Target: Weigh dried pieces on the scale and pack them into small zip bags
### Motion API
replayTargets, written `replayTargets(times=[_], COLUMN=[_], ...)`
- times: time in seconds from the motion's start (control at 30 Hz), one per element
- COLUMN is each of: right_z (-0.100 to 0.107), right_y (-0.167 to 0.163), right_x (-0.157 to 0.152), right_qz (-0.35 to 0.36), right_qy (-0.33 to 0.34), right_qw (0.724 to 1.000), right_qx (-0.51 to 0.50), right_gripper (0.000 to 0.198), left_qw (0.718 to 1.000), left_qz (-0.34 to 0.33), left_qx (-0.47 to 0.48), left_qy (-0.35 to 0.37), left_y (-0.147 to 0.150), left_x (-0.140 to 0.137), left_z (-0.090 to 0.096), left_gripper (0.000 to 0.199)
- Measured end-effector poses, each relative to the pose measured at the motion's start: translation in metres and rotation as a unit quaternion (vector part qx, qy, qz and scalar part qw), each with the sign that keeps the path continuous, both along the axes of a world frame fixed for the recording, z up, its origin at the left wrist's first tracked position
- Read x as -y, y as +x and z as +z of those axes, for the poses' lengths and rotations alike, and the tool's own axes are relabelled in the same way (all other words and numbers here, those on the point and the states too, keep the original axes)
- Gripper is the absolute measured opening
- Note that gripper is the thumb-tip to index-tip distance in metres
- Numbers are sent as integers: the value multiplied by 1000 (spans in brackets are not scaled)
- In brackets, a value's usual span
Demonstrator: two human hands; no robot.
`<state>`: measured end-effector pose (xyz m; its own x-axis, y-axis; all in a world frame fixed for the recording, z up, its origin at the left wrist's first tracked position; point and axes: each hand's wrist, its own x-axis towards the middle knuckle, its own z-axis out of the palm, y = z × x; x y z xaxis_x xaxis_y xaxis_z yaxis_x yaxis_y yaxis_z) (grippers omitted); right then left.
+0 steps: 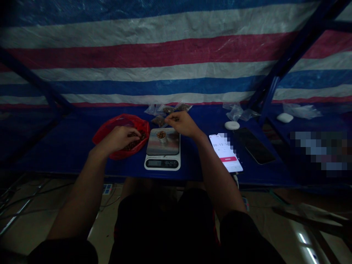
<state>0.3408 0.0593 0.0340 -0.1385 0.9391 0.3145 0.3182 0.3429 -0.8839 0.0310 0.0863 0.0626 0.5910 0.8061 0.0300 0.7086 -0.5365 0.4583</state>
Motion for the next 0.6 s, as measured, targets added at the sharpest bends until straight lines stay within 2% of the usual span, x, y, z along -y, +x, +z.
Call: replayTargets(times=[0.13, 0.27, 0.5, 0.6], right_z=[0, -1, 0, 2], right_y=[0, 0, 2, 2], right_x=[0, -1, 0, 1], right_qz=[-4, -3, -4, -2], right_qy=[3, 3, -1, 0], right_qw=[1000, 1000, 1000, 1000], right_qx=[8, 11, 22, 16], right_gripper=[27, 27, 27, 28], left_qw=[998, 992, 985, 984], left_qz=[2, -31, -129, -143], left_qx=[70, 126, 114, 102], left_qy=[-7, -11, 21, 19], left_y=[8, 32, 71, 78], left_x=[7, 19, 29, 29], left_z=[12, 25, 39, 40], left_gripper=[19, 23, 23, 21])
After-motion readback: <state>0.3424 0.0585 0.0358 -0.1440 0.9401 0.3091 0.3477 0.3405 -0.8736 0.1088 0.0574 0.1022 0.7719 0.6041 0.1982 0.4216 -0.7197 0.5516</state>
